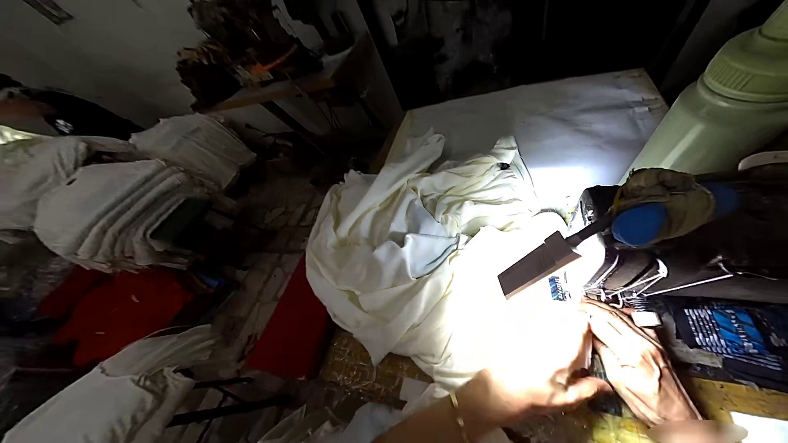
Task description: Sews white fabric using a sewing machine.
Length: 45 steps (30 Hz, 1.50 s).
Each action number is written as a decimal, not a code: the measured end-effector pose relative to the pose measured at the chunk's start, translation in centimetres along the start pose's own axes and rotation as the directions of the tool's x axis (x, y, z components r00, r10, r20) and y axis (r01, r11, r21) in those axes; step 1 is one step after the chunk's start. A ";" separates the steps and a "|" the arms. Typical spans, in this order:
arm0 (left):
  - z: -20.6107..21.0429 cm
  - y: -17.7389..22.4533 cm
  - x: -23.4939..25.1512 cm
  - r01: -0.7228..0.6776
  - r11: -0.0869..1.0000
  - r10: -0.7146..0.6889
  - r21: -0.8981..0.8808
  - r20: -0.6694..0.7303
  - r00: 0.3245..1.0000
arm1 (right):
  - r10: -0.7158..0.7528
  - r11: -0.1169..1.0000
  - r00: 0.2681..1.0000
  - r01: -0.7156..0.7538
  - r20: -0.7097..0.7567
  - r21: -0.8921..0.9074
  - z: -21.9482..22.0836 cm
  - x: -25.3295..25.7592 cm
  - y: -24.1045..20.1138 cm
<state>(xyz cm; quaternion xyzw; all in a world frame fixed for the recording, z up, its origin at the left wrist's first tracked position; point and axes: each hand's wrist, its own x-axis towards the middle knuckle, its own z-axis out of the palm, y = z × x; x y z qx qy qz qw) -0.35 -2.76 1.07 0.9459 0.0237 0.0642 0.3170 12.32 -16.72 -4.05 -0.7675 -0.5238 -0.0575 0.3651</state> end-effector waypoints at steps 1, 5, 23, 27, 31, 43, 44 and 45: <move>0.5 0.5 -0.1 0.003 0.996 0.002 0.091 -0.055 0.998 | 0.004 1.000 1.000 -0.004 -0.007 0.007 -0.1 0.1 0.0; -3.4 -1.1 -2.1 0.323 0.900 -0.218 0.292 -0.341 0.915 | -0.067 0.997 0.998 0.068 0.009 -0.028 -0.7 0.9 0.1; -8.6 4.1 -4.9 0.453 0.817 -0.568 0.356 0.360 0.740 | -0.193 0.977 0.970 0.175 -0.150 -0.124 -3.3 -4.6 -6.3; -9.7 2.4 -3.3 0.543 0.747 -0.641 0.385 0.200 0.741 | -0.120 0.990 0.991 0.124 0.054 -0.074 -2.4 -7.4 -5.0; -4.5 2.4 -1.9 0.132 0.991 -0.131 -0.004 -0.121 0.984 | -0.105 0.990 0.992 0.098 -0.074 -0.101 -0.9 -7.8 -5.0; 2.1 -2.1 -3.0 0.067 0.995 -0.060 0.079 -0.085 0.995 | 0.037 0.999 0.998 -0.036 -0.044 0.025 -2.3 -8.0 -5.5; 2.3 -1.8 -2.4 0.029 0.996 -0.018 0.085 -0.128 0.992 | 0.056 0.997 0.997 -0.053 -0.053 0.063 -2.4 -7.8 -5.6; 2.5 -1.5 -2.2 0.023 0.998 -0.015 0.059 -0.136 0.991 | 0.072 0.993 0.996 -0.066 -0.060 0.103 -2.4 -7.8 -5.7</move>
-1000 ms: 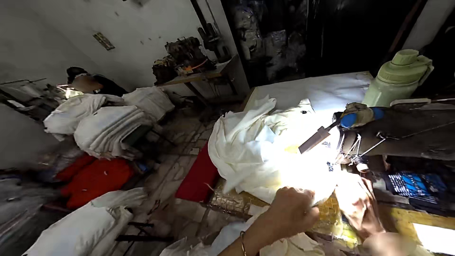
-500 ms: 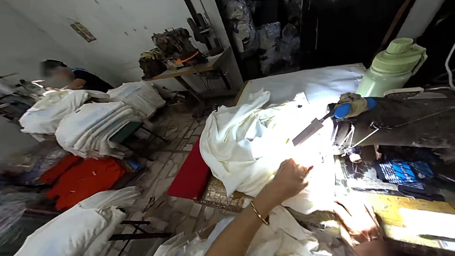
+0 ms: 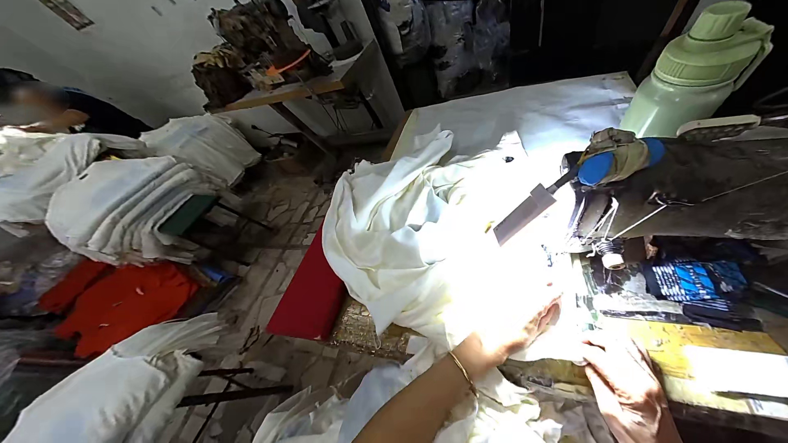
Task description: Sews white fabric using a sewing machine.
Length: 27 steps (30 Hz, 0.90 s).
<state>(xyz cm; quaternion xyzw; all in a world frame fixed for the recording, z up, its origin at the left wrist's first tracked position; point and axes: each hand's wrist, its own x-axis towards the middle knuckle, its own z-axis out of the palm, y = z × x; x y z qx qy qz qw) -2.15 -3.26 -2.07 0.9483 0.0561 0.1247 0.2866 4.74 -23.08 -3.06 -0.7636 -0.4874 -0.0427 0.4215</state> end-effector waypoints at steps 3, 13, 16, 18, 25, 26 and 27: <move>-0.3 0.3 0.0 -0.022 1.000 0.022 0.009 -0.035 0.999 | 0.032 0.998 0.999 -0.032 -0.009 0.059 -0.4 0.2 -0.2; -3.1 0.9 -3.1 0.166 0.823 -0.016 -0.544 0.269 0.963 | -0.024 0.997 0.999 0.027 0.040 -0.072 -0.5 0.1 0.5; -2.3 -0.6 -2.7 -0.006 0.997 0.011 -0.078 0.071 0.997 | -0.066 0.986 0.994 0.079 0.092 -0.145 -0.7 -0.1 0.4; -1.8 -1.1 -2.3 -0.065 0.998 0.064 0.026 0.035 0.997 | -0.088 0.980 0.985 0.112 0.151 -0.164 -1.1 0.2 0.2; -2.1 -1.2 -0.2 -0.177 0.983 0.166 0.056 0.168 0.972 | -0.103 0.967 0.952 0.163 0.287 -0.194 -2.0 1.4 -0.9; -2.2 -1.1 -0.2 -0.173 0.983 0.161 0.057 0.178 0.971 | -0.099 0.967 0.947 0.164 0.306 -0.194 -2.1 1.5 -1.1; -2.3 -1.2 -0.4 -0.166 0.986 0.158 0.031 0.181 0.971 | -0.094 0.968 0.940 0.163 0.328 -0.192 -2.3 1.6 -1.2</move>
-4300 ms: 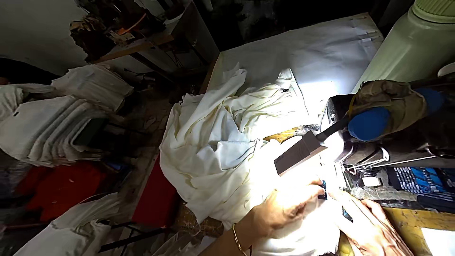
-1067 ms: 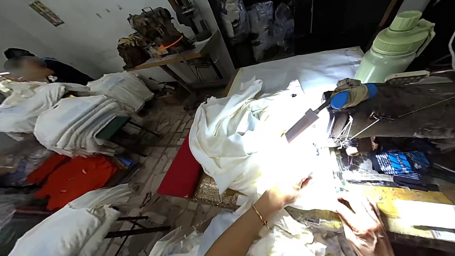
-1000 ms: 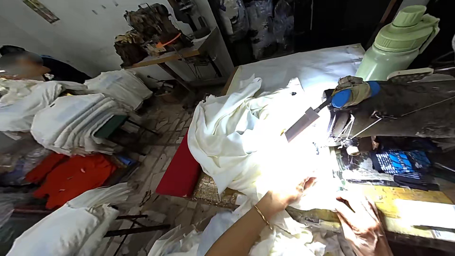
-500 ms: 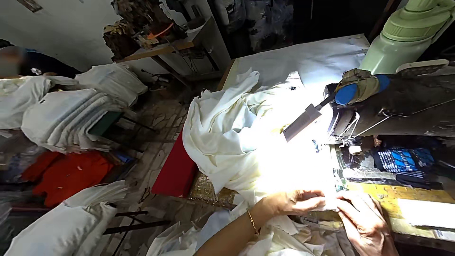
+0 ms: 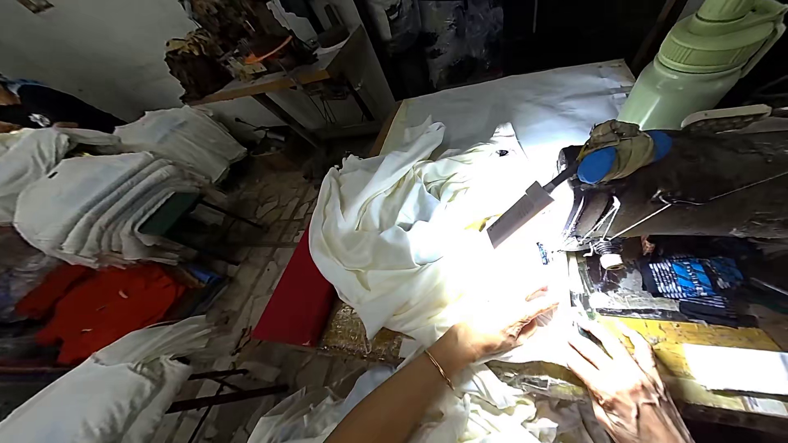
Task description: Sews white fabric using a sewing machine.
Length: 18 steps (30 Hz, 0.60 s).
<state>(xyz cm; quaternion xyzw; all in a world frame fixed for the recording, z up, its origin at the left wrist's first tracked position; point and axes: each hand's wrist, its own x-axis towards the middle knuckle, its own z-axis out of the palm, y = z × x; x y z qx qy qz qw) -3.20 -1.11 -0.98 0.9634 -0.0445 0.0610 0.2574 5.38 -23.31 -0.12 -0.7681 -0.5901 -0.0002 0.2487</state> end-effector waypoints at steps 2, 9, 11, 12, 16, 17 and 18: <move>-0.1 0.0 -0.6 0.018 0.995 -0.017 -0.102 0.007 1.000 | 0.001 1.000 0.999 0.000 0.042 -0.006 -0.3 0.0 -0.3; -0.3 0.1 -1.2 0.057 0.991 -0.050 -0.121 0.057 0.997 | 0.015 0.999 0.994 -0.011 0.107 -0.034 -0.9 0.3 -0.8; -0.2 -0.1 -1.0 0.031 0.995 -0.027 -0.098 0.041 0.999 | 0.032 0.999 0.990 -0.029 0.134 -0.027 -1.2 0.5 -1.0; -0.1 -0.2 -0.8 0.019 0.996 -0.017 -0.083 0.028 0.999 | 0.042 0.999 0.988 -0.039 0.147 -0.020 -1.4 0.6 -1.0; -0.4 -0.6 -0.1 0.019 0.997 -0.017 -0.076 0.036 0.999 | 0.052 0.999 0.986 -0.051 0.159 -0.010 -1.3 1.3 -0.4; -0.5 -0.9 0.2 0.029 0.997 -0.025 -0.068 0.048 0.999 | 0.050 0.999 0.988 -0.049 0.149 -0.011 -1.2 1.6 -0.1; -0.6 -1.2 0.6 0.042 0.996 -0.037 -0.081 0.074 0.997 | 0.049 0.999 0.990 -0.048 0.136 -0.007 -1.1 1.9 0.2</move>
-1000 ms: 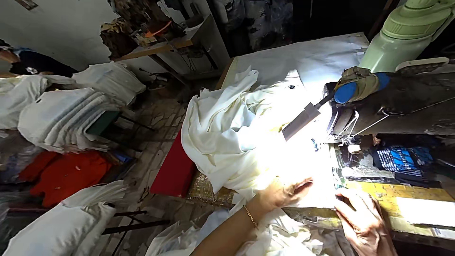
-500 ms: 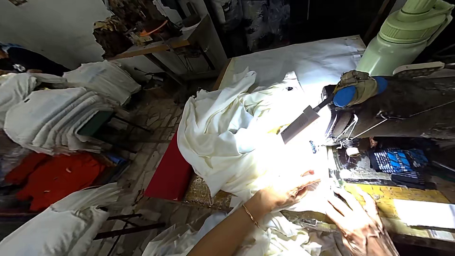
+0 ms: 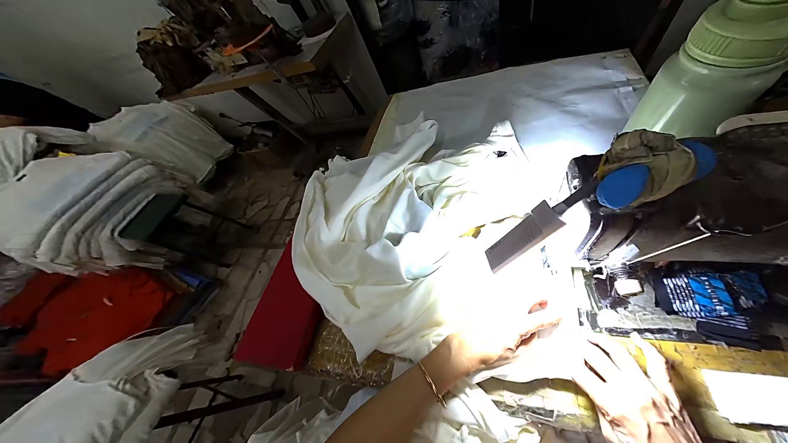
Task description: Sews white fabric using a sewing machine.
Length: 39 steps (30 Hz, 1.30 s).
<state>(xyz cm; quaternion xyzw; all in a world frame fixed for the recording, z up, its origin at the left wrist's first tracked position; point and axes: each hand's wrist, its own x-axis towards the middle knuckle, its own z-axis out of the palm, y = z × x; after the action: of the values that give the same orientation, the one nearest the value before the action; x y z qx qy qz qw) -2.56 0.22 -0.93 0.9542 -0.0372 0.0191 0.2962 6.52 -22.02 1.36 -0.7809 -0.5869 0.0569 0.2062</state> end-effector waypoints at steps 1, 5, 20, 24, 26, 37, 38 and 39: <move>-0.2 -0.3 0.4 0.014 1.000 -0.013 -0.012 0.025 1.000 | 0.001 1.000 1.000 -0.001 -0.021 -0.003 0.1 0.5 0.3; -1.8 -0.6 1.6 0.087 0.996 -0.087 0.019 0.027 0.996 | 0.000 0.999 0.991 -0.007 -0.130 -0.049 1.2 2.4 2.0; 1.1 0.7 1.3 0.046 0.991 -0.009 0.127 -0.279 0.960 | 0.133 0.989 0.927 -0.099 -0.350 0.113 4.3 3.1 3.5; 1.8 0.2 1.0 0.037 0.997 -0.012 0.074 -0.318 0.948 | 0.151 0.986 0.920 -0.113 -0.362 0.123 4.2 3.3 3.5; 1.5 0.3 0.9 0.039 0.997 -0.019 0.064 -0.292 0.956 | 0.138 0.988 0.920 -0.105 -0.367 0.110 4.2 3.4 3.5; -0.1 -0.2 0.6 0.006 0.992 -0.025 -0.130 -0.141 0.990 | 0.063 0.995 0.940 -0.086 -0.337 -0.055 3.5 3.6 2.5; 0.0 -0.3 0.6 -0.020 0.991 -0.002 -0.133 -0.163 0.987 | 0.065 0.994 0.939 -0.090 -0.338 -0.060 3.4 3.6 2.3; 0.2 -0.4 0.6 -0.062 0.990 0.036 -0.124 -0.201 0.979 | 0.066 0.993 0.940 -0.094 -0.334 -0.068 3.3 3.7 2.2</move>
<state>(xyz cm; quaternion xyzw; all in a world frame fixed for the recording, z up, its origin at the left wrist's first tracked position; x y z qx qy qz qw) -1.95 0.44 -1.30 0.9251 -0.0322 0.1191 0.3592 8.50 -18.22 -1.92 -0.8104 -0.5135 -0.0912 0.2669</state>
